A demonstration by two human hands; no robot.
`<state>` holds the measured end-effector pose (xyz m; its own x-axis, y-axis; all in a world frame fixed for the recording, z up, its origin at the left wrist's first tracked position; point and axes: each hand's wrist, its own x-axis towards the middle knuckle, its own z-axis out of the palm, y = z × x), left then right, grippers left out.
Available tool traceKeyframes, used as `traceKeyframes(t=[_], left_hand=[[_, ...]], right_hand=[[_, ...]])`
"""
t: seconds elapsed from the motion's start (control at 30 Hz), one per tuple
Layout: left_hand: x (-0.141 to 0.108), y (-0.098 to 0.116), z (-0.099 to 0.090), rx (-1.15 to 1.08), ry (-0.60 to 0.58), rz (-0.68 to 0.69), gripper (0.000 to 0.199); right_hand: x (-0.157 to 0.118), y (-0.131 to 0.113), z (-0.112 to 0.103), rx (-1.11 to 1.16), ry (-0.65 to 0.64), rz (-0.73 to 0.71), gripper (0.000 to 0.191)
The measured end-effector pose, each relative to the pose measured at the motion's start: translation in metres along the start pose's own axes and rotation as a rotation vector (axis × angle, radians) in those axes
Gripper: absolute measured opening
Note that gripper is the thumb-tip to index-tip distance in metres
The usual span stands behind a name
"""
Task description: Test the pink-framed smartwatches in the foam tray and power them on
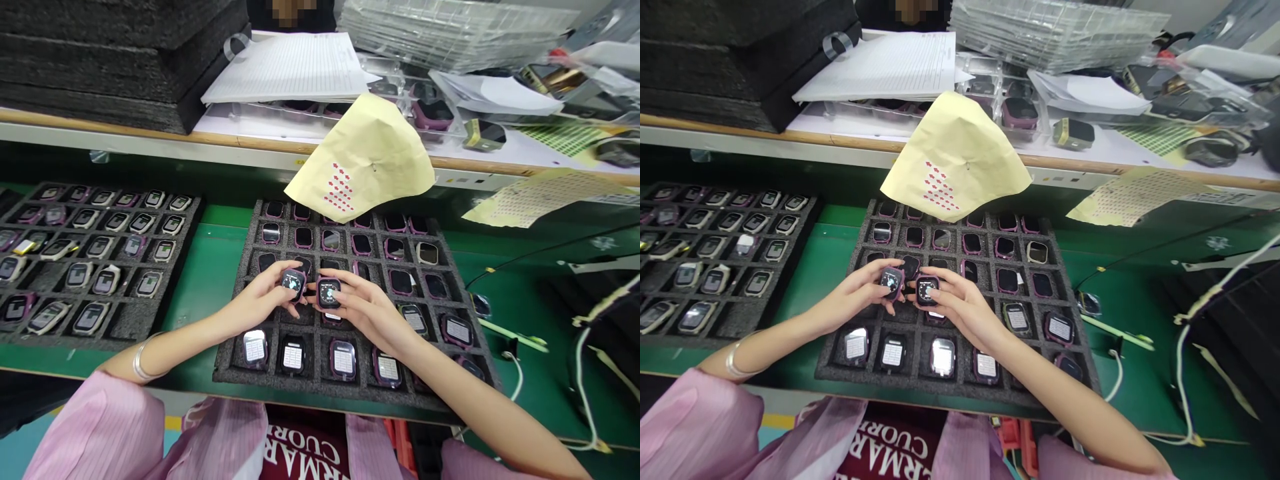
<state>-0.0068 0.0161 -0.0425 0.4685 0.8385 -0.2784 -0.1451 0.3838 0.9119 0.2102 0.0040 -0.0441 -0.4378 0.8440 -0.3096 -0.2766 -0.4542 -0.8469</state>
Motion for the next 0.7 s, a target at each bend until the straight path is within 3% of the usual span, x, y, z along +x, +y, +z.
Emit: traceKeyframes(t=[0.2,0.7], left_hand=[[0.0017,-0.0007,0.0000,-0.113,-0.011,-0.033,0.043],[0.0021,-0.0042,0.0014,-0.065,-0.038,-0.005,0.041]], right_hand=[[-0.0014,0.0005,0.0008,-0.037,0.030,-0.065,0.041],[-0.0044,0.0029,-0.0017,-0.125,0.062,-0.126,0.038]])
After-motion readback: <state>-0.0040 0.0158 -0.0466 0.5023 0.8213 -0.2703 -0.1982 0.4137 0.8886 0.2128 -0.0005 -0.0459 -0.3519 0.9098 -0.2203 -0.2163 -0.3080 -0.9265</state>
